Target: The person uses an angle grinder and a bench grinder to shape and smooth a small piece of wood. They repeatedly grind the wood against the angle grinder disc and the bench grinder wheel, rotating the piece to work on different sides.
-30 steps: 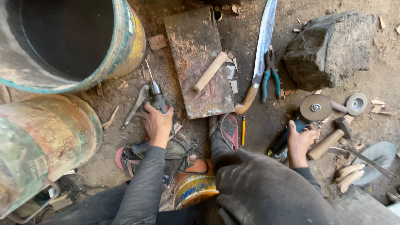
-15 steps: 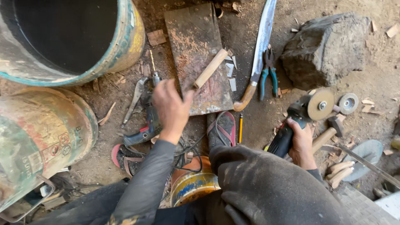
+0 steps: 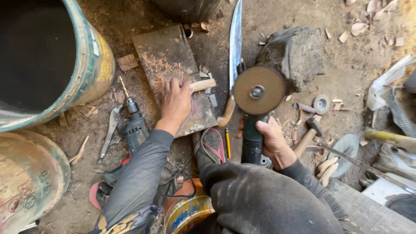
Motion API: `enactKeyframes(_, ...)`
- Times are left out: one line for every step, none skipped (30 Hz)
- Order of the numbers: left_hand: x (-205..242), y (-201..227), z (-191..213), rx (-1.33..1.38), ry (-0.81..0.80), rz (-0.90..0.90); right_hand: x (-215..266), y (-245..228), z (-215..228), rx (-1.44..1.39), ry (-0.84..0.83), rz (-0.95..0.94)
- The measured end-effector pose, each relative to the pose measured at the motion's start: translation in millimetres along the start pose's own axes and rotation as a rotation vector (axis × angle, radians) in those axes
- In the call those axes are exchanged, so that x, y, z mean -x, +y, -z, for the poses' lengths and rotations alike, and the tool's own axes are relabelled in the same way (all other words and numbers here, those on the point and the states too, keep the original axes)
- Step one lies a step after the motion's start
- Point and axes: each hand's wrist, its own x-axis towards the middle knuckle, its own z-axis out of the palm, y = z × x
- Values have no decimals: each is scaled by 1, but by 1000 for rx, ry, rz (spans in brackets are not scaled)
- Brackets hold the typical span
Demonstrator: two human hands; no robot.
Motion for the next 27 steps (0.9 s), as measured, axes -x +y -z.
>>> enactKeyframes(5,0,-1,14,7,-5,-1,5,2,-30,8,-22)
enactKeyframes(9,0,-1,27,15,-11,0,7,5,-76,-11,-21)
enactKeyframes(10,0,-1,41,20,-22,2,10,7,-124,-28,-15)
enactKeyframes(10,-1,-2,40,33,-14,4,10,9,-172,-44,-9)
enactKeyframes(12,-1,-4,42,42,2,6,10,11,-205,-73,3)
enactKeyframes(12,-1,-8,45,51,17,8,9,12,-238,-103,16)
enactKeyframes(11,-1,-10,37,17,22,9,7,12,-275,-135,31)
enactKeyframes(9,-1,-13,29,-17,27,11,6,10,-268,-120,23)
enactKeyframes(8,-3,-15,15,-50,36,10,4,7,-266,-111,14)
enactKeyframes(7,-3,-17,-11,8,-7,10,2,3,-263,-102,4)
enactKeyframes(9,-1,-22,-35,62,-47,11,0,-1,-259,-50,-24)
enactKeyframes(10,0,-25,-58,116,-87,12,-2,-5,-254,1,-51)
enactKeyframes(12,1,-27,-44,98,-70,14,-6,-9,-246,56,-81)
enactKeyframes(14,2,-29,-30,79,-54,17,-9,-13,-182,56,-47)
enactKeyframes(9,2,-29,-20,73,-42,16,-13,-17,-116,46,-5)
enactKeyframes(4,3,-28,-36,83,-51,16,-17,-20,-49,37,38)
enactKeyframes(6,2,-27,-54,78,-56,19,-18,-24,-37,85,27)
enactKeyframes(7,2,-25,-72,74,-61,21,-20,-26,-24,133,15)
enactKeyframes(5,1,-25,-50,52,-47,18,-21,-26,-9,175,5)
enactKeyframes(3,0,-24,-28,32,-32,14,-21,-26,48,181,6)
enactKeyframes(2,0,-24,-2,11,-21,9,-21,-24,106,190,9)
enactKeyframes(1,0,-24,-3,-7,-14,4,-21,-20,165,199,13)
enactKeyframes(-1,0,-24,-6,-26,-17,-1,-19,-15,225,191,21)
enactKeyframes(-3,0,-24,-9,-46,-20,-9,-17,-9,285,183,29)
enactKeyframes(-4,0,-25,-17,-48,-21,-18,-15,-1,348,170,34)
enactKeyframes(-6,0,-26,-26,-51,-23,-29,-13,7,471,171,38)
enactKeyframes(-4,1,-27,-33,-64,-21,-36,-8,14,591,174,32)
